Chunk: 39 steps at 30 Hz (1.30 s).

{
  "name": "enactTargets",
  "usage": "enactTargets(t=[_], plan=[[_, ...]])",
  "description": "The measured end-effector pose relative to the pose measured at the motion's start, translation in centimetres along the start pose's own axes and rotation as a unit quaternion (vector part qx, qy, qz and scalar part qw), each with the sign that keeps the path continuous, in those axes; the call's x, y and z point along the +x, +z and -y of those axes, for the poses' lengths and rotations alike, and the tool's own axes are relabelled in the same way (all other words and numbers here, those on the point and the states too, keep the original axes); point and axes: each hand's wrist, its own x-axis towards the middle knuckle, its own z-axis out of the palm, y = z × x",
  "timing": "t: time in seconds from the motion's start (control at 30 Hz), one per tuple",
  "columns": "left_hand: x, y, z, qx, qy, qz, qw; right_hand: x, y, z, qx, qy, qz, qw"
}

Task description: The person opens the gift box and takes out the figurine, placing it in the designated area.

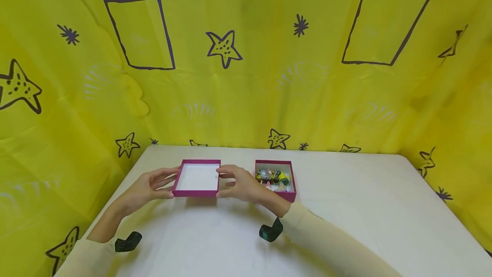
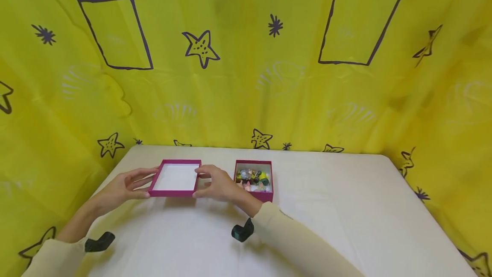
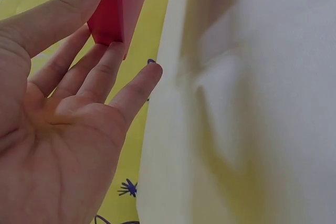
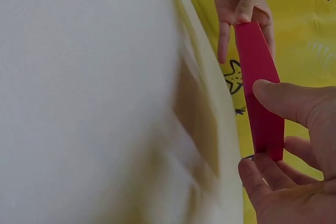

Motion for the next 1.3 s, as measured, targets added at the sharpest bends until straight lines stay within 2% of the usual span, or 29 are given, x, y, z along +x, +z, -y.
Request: enactTargets(t=[0.27,0.53,0.83,1.3], plan=[[-0.2,-0.6,0.8,0.001,-0.025,0.011,0.9996,0.3,1.0,-0.7,-0.015,0.021,-0.009,0.9996],[-0.1,-1.0,1.7,-0.011,-0.03,0.026,0.9992,0.8,1.7,-1.0,-0.019,0.03,-0.015,0.9993],[0.6,-1.6,2.3,-0.024,-0.037,0.049,0.9978,1.4,2.2,-1.3,-0.03,0.042,-0.024,0.9984],[0.8,-2.0,3.4,-0.033,-0.06,0.054,0.9962,1.9,3.1,-2.1,-0.09,0.031,-0.025,0.9951]])
